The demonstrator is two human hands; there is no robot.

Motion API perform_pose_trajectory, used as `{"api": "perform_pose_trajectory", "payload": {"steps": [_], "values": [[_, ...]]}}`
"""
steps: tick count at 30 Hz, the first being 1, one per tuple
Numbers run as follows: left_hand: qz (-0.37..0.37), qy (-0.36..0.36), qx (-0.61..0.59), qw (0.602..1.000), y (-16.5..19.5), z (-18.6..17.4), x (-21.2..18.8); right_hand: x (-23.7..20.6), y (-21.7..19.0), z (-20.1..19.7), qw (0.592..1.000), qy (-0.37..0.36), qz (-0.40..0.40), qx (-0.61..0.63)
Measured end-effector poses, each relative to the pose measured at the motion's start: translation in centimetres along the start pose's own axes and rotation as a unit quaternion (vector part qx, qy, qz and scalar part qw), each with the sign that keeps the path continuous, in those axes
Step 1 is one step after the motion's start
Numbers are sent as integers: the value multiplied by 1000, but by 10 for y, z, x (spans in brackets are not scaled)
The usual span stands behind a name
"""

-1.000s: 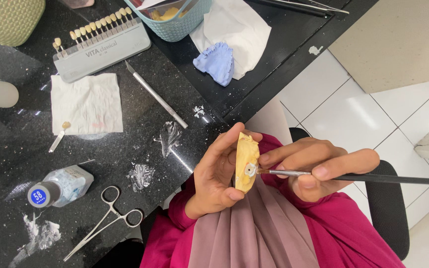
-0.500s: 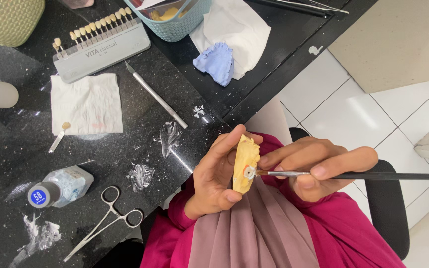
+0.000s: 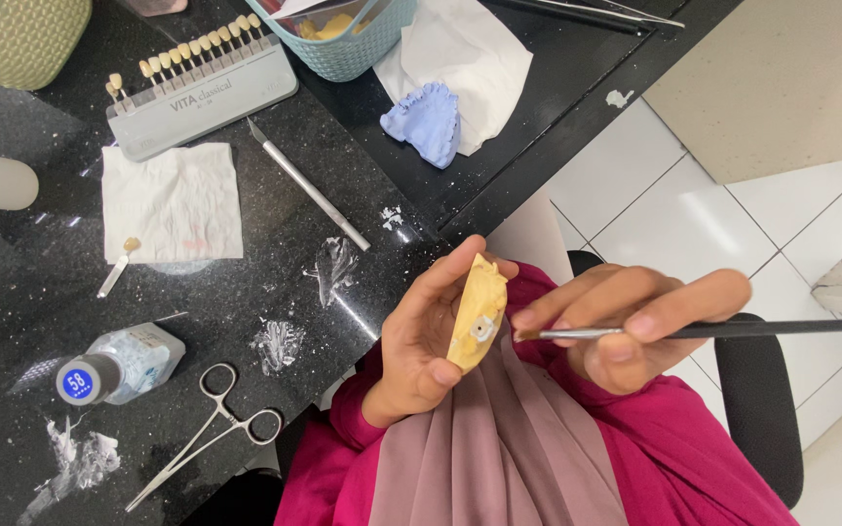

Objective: The person holds a yellow dental plaster model with a prosthetic tooth and presses it against a blue opposing model to check the bite fit. They then use a metal carving instrument to shape and smooth material on the prosthetic tooth, and finally apply material to the tooth with a fine brush.

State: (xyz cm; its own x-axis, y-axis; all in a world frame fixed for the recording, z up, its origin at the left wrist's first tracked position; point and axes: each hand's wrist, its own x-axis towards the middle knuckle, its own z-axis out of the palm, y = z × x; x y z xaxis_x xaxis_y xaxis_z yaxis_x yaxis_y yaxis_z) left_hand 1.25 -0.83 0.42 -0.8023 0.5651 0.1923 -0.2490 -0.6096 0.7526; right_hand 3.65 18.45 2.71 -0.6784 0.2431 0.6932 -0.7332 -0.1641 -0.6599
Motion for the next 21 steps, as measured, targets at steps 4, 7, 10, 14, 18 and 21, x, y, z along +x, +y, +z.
{"api": "perform_pose_trajectory", "payload": {"steps": [4, 7, 10, 14, 18, 21], "values": [[-8, 49, -25, 998, -2, 1, 16, 8, -13, 10, 998, 17, 32, 45], [-2, 86, -53, 995, -1, 4, 30, 17, -28, 29, 981, -41, 141, 128], [1, 92, -60, 994, 2, 7, 37, 30, -22, 54, 968, -133, 158, 143], [17, 100, -91, 991, 5, 6, 46, 49, 0, 95, 961, -252, 111, 24], [71, 98, -157, 980, -4, 0, 62, 67, 4, 140, 923, -339, 177, 33], [92, 97, -167, 977, -15, -2, 68, 79, 0, 171, 896, -391, 200, 65]]}}
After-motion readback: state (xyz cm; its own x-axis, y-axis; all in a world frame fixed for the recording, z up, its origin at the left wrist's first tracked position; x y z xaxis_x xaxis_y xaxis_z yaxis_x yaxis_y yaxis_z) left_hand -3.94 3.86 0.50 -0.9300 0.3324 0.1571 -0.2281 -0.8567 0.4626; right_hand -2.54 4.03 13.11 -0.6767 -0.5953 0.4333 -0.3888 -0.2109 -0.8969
